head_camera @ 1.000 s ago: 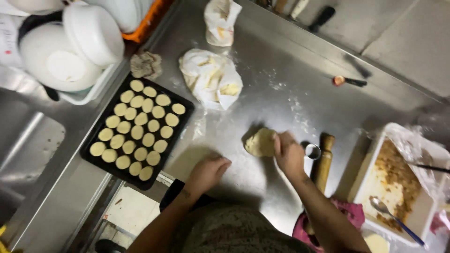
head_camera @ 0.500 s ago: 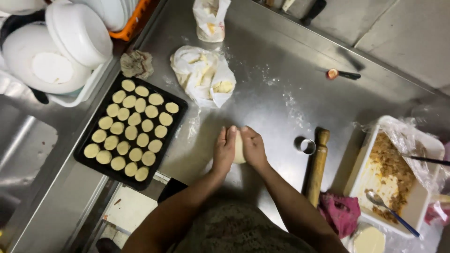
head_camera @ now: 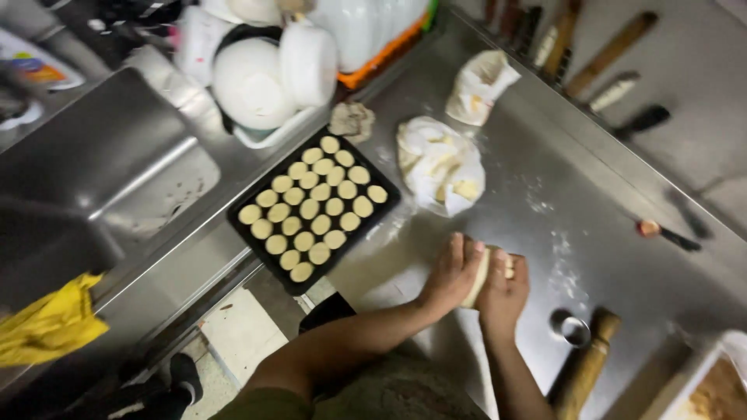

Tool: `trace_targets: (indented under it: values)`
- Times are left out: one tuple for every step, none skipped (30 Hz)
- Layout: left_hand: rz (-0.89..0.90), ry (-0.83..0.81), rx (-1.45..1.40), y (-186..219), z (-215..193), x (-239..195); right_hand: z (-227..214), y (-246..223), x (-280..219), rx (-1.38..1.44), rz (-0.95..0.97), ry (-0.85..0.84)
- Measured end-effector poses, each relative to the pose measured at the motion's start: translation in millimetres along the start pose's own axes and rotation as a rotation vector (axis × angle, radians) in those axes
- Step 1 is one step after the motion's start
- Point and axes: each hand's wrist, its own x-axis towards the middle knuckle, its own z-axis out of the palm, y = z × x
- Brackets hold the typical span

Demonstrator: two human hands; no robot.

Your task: The person uses a round cutter to cut circular pieces from rolled dough and places them onto a black baking tray. They then roll out a new piece of dough with a rolling pin and continue cutting circles.

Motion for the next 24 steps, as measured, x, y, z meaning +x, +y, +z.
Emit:
trace_targets:
  values:
    - [-0.013, 0.007, 0.02, -4.3, 11.0, -7.5, -0.2, -0.9, -3.7, 0.004, -0.004, -0.024]
    - [-0.037, -0.041, -0.021, -8.8, 22.4, -14.8, -0.5, -1.6, -6.9, -0.029, -0.023, -0.053]
    - [-0.055, -0.083, -0.066, -14.2, 35.9, -18.4, 0.0, -3.1, -6.9, -0.06, -0.049, -0.077]
    - [-0.064, -0.069, -0.049, -17.9, 5.9, 4.3, 1.0, -10.4, -4.8, -0.052, -0.06, -0.096]
    - [-0.44, -0.252, -0.467, -17.9, -24.9, 24.2, -1.5, -17.1, -4.2, -0.132, -0.127, -0.26]
    - [-0.803, -0.434, -0.897, -17.5, -55.5, 43.7, -4.1, -23.6, -3.2, -0.212, -0.196, -0.423]
    - [-0.807, -0.423, -0.894, -19.4, -63.5, 49.9, -6.4, -29.6, -6.7, -0.211, -0.202, -0.433]
    - [-0.706, -0.476, -0.843, -21.2, -71.5, 56.1, -8.9, -35.6, -9.7, -0.315, -0.441, -0.377]
    - [-0.599, -0.523, -0.787, -25.3, -78.7, 65.0, -8.3, -42.1, -10.8, -0.41, -0.686, -0.313]
    - [-0.599, -0.51, -0.78, -24.4, -82.0, 73.1, -2.7, -47.5, -11.5, -0.401, -0.697, -0.318]
    - [-0.563, -0.515, -0.769, -19.4, -87.4, 75.1, -2.9, -50.8, -18.6, -0.401, -0.609, -0.311]
    - [-0.527, -0.521, -0.758, -14.1, -92.3, 77.5, -3.4, -54.1, -25.2, -0.401, -0.52, -0.304]
    - [-0.522, -0.522, -0.758, -16.1, -93.1, 77.4, -3.4, -45.2, -17.0, -0.399, -0.521, -0.298]
    - [-0.554, -0.511, -0.835, -18.1, -94.2, 77.2, -3.4, -36.6, -8.9, -0.376, -0.451, -0.197]
    - [-0.587, -0.491, -0.91, -21.1, -95.6, 78.5, -1.7, -29.2, 0.8, -0.35, -0.387, -0.103]
    - [-0.583, -0.485, -0.907, -19.4, -81.8, 66.9, -11.9, -13.5, 10.4, -0.345, -0.393, -0.103]
    - [-0.499, -0.257, -0.759, -22.9, -68.4, 54.2, -15.0, 2.8, 22.4, -0.352, -0.463, -0.033]
    - [-0.409, -0.04, -0.6, -27.7, -56.4, 40.6, -16.4, 18.8, 33.0, -0.356, -0.532, 0.039]
    - [-0.439, -0.006, -0.559, -19.9, -64.4, 36.0, -8.6, 14.8, 24.3, -0.334, -0.55, -0.014]
    - [-0.549, -0.214, -0.702, -12.4, -72.1, 31.6, -1.2, 10.8, 14.4, -0.112, -0.469, -0.039]
    - [-0.662, -0.414, -0.856, -3.2, -77.7, 27.3, 3.9, 7.2, 5.3, 0.098, -0.371, -0.076]
    - [-0.702, -0.367, -0.828, -2.7, -73.0, 19.9, 7.0, 17.3, 6.2, 0.11, -0.377, -0.14]
    - [-0.718, -0.213, -0.782, -2.1, -67.3, 13.4, 9.5, 27.7, 7.7, -0.093, -0.329, -0.185]
    - [-0.728, -0.062, -0.729, -1.9, -60.3, 8.2, 12.7, 37.9, 10.8, -0.299, -0.29, -0.228]
